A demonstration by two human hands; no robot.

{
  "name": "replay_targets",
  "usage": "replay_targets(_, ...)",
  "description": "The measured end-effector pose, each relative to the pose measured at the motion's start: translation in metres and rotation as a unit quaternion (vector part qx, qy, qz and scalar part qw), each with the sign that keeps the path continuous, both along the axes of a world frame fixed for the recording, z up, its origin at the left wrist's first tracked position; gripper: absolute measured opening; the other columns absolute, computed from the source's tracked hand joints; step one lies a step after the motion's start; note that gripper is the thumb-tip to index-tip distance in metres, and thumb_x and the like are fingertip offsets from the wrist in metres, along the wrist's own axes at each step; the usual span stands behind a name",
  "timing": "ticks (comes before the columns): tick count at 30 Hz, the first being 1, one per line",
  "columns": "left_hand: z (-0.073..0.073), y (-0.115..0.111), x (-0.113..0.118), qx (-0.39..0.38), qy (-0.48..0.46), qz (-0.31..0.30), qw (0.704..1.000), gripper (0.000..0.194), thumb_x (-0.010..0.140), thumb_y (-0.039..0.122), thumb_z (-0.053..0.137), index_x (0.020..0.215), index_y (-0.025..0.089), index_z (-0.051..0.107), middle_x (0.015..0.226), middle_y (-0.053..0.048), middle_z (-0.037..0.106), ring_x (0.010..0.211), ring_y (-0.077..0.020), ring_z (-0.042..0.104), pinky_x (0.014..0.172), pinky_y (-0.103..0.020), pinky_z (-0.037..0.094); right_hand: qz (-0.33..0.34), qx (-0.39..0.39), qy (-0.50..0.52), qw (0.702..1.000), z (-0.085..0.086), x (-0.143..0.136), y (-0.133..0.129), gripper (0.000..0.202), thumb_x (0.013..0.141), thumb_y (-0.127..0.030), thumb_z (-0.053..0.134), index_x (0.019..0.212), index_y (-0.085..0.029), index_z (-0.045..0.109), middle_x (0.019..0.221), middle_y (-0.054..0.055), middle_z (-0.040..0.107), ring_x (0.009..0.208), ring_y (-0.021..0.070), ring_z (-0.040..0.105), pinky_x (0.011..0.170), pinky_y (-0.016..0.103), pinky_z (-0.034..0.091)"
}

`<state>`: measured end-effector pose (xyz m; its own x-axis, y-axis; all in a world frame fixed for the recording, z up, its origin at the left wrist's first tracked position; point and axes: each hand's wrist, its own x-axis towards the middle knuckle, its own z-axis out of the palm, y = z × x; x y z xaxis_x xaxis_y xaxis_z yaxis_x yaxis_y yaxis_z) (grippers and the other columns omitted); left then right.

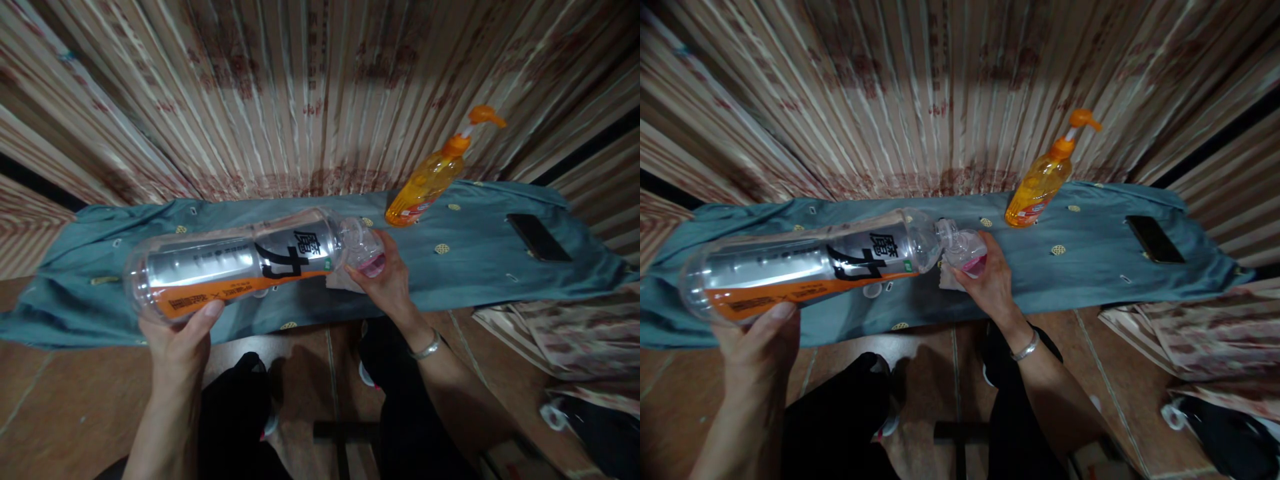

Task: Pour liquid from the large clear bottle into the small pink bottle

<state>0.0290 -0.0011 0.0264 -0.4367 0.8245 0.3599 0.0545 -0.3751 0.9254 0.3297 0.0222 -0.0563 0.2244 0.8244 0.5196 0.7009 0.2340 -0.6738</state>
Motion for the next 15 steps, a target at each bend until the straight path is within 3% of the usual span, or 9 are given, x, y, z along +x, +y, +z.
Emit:
replay_targets(6, 0.0005, 0.0007, 0.0, 0.004, -0.017, -0.001, 1.0, 0.049, 0.043, 0.033, 0.095, 0.084, 0.017, 0.072, 0.081, -0.003, 0.073, 0.07, -0.0165, 0.067, 0.069, -0.029, 0.059, -0.002, 0.002, -0.002, 1.0, 0.0011, -0.0005, -0.0003, 0.085, 0.072, -0.056, 0.082, 0.141, -0.02, 0.048, 0.138, 0.015, 0.065, 0.125, 0.0331, 0.065, 0.106, 0.053, 0.055)
replay_targets(15, -0.0001, -0.0023, -0.0046, -0.003, -0.019, 0.001, 1.0, 0.052, 0.044, 0.034, 0.096, 0.087, 0.017, 0.073, 0.08, -0.003, 0.074, 0.066, -0.0167, 0.068, 0.067, -0.03, 0.06, -0.011, 0.009, 0.001, 1.0, 0.0017, -0.0029, 0.0, 0.085, 0.071, -0.06, 0.082, 0.139, -0.019, 0.051, 0.135, 0.016, 0.067, 0.122, 0.0339, 0.067, 0.103, 0.054, 0.057)
